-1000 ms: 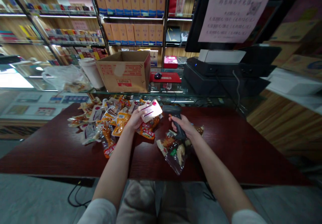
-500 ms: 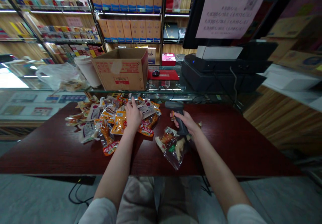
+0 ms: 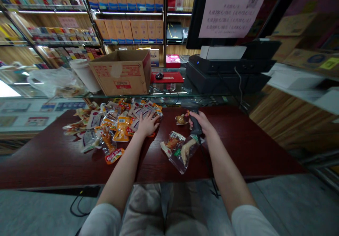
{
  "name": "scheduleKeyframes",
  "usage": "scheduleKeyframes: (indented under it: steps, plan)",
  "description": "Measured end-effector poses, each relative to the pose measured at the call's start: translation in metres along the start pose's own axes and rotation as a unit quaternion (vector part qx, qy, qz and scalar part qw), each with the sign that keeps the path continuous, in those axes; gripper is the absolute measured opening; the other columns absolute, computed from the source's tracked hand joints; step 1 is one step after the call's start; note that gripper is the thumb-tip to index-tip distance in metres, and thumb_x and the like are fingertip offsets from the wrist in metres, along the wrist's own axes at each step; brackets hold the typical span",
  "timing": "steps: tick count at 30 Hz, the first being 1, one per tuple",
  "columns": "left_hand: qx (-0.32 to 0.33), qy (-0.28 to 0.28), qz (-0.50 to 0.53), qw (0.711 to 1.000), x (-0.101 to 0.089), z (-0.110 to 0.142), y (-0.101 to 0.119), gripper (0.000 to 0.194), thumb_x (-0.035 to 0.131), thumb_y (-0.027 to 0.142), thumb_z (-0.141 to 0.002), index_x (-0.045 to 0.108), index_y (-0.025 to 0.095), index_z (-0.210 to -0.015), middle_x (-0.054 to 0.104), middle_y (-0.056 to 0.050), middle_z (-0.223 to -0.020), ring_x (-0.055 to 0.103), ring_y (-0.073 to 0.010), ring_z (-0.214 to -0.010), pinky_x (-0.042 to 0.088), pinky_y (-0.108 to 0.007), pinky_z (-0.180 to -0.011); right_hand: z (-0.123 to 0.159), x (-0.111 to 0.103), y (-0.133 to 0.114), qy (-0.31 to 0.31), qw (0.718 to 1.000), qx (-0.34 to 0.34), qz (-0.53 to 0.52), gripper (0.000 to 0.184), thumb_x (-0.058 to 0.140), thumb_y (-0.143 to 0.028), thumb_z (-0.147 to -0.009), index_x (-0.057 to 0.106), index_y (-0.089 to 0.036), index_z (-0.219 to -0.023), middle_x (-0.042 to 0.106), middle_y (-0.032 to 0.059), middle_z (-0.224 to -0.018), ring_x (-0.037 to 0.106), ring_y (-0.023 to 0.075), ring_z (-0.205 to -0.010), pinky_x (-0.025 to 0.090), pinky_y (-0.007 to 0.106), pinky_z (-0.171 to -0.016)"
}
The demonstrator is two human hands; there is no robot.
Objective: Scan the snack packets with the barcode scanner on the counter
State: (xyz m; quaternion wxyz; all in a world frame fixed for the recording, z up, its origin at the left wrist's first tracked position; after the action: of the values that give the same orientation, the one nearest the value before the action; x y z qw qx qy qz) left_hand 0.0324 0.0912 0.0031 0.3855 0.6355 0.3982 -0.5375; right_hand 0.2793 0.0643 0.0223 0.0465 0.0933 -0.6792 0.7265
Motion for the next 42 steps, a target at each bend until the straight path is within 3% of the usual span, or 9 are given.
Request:
scheduleKeyframes:
  steps: [12, 16, 18, 21, 24, 29, 33, 38, 42]
  plan:
    - [-0.060, -0.019, -0.037, 0.997, -0.007, -0.046, -0.017, 0.050, 0.047, 0.040, -0.094, 0.055, 0.026, -0.141, 0.046, -0.016, -0.153, 0.031, -0.0393, -0.147, 0.007, -0.076, -0.112, -0.007, -0.026, -0.002, 0.027, 0.999, -0.017, -0.003, 0.040, 0.080, -0.048, -0.068, 0.060, -0.018, -0.086, 0.053, -0.0053, -0.046, 0.049, 0.0103, -0.040, 0.041, 0.021, -0.039]
    - [0.027, 0.090, -0.022, 0.995, -0.019, -0.050, 0.026, 0.045, 0.059, 0.028, -0.086, 0.062, 0.018, -0.130, 0.042, -0.018, -0.155, 0.025, -0.0388, -0.149, 0.002, -0.067, -0.118, -0.009, -0.031, 0.000, 0.029, 1.000, -0.007, -0.006, 0.037, 0.078, -0.048, -0.071, 0.061, -0.017, -0.083, 0.054, -0.0036, -0.045, 0.048, 0.0101, -0.039, 0.040, 0.021, -0.038]
    - [0.087, 0.108, 0.055, 0.989, -0.019, -0.052, 0.053, 0.044, 0.056, 0.028, -0.089, 0.060, 0.014, -0.131, 0.049, -0.019, -0.149, 0.035, -0.0340, -0.145, 0.011, -0.058, -0.122, -0.009, -0.032, -0.001, 0.032, 0.999, -0.009, -0.008, 0.036, 0.079, -0.047, -0.072, 0.062, -0.016, -0.083, 0.054, -0.0029, -0.046, 0.049, 0.0100, -0.039, 0.041, 0.021, -0.039]
    - [0.150, 0.022, 0.198, 0.969, 0.000, -0.061, 0.087, 0.052, 0.053, 0.035, -0.092, 0.053, 0.010, -0.137, 0.056, -0.020, -0.139, 0.053, -0.0281, -0.131, 0.035, -0.043, -0.116, -0.009, -0.034, -0.002, 0.041, 0.999, -0.013, -0.015, 0.033, 0.079, -0.044, -0.074, 0.061, -0.017, -0.083, 0.056, -0.0025, -0.048, 0.050, 0.0104, -0.039, 0.041, 0.021, -0.038]
    - [0.170, -0.038, 0.270, 0.947, 0.019, -0.067, 0.104, 0.070, 0.065, 0.042, -0.084, 0.047, 0.009, -0.142, 0.054, -0.020, -0.137, 0.055, -0.0301, -0.128, 0.041, -0.042, -0.111, -0.009, -0.035, -0.002, 0.055, 0.998, -0.014, -0.027, 0.029, 0.078, -0.040, -0.076, 0.061, -0.018, -0.084, 0.059, -0.0016, -0.052, 0.050, 0.0103, -0.040, 0.041, 0.021, -0.037]
    - [0.156, 0.009, 0.324, 0.933, 0.029, -0.067, 0.087, 0.070, 0.082, 0.030, -0.065, 0.056, 0.014, -0.127, 0.049, -0.013, -0.125, 0.057, -0.0289, -0.118, 0.044, -0.045, -0.108, -0.009, -0.035, -0.001, 0.066, 0.998, -0.003, -0.023, 0.025, 0.076, -0.036, -0.078, 0.061, -0.017, -0.082, 0.062, -0.0001, -0.057, 0.050, 0.0091, -0.041, 0.043, 0.020, -0.038]
    - [0.107, 0.010, 0.373, 0.921, 0.034, -0.061, 0.062, 0.046, 0.074, 0.019, -0.070, 0.057, 0.015, -0.113, 0.047, -0.010, -0.119, 0.061, -0.0179, -0.090, 0.052, -0.043, -0.094, -0.007, -0.030, -0.003, 0.062, 0.998, -0.008, -0.019, 0.025, 0.076, -0.035, -0.077, 0.060, -0.018, -0.084, 0.062, -0.0001, -0.059, 0.050, 0.0095, -0.041, 0.042, 0.021, -0.038]
    - [0.144, -0.038, 0.419, 0.895, 0.032, -0.052, 0.071, 0.073, 0.068, 0.016, -0.074, 0.041, 0.015, -0.141, 0.052, -0.013, -0.125, 0.059, -0.0195, -0.094, 0.052, -0.039, -0.089, -0.004, -0.018, -0.001, 0.034, 0.999, 0.004, 0.005, 0.026, 0.077, -0.035, -0.076, 0.061, -0.017, -0.085, 0.063, 0.0004, -0.060, 0.050, 0.0093, -0.043, 0.042, 0.020, -0.038]
    - [0.163, -0.017, 0.344, 0.925, 0.028, -0.048, 0.082, 0.073, 0.073, 0.022, -0.073, 0.046, 0.019, -0.142, 0.052, -0.009, -0.115, 0.056, -0.0246, -0.105, 0.046, -0.044, -0.100, -0.002, -0.009, 0.003, 0.008, 0.999, 0.024, 0.036, 0.032, 0.078, -0.040, -0.073, 0.061, -0.017, -0.085, 0.060, -0.0020, -0.054, 0.049, 0.0094, -0.041, 0.043, 0.021, -0.039]
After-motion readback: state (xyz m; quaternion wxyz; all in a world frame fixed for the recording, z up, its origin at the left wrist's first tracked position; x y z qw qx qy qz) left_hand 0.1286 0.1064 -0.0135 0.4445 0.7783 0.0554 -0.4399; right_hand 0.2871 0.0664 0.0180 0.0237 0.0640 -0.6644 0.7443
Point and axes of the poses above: each hand's wrist, its own z-axis away from the middle knuckle, its own x-axis out of the palm, y = z × x, the point moved 8 cm from there along -z, towards the middle knuckle
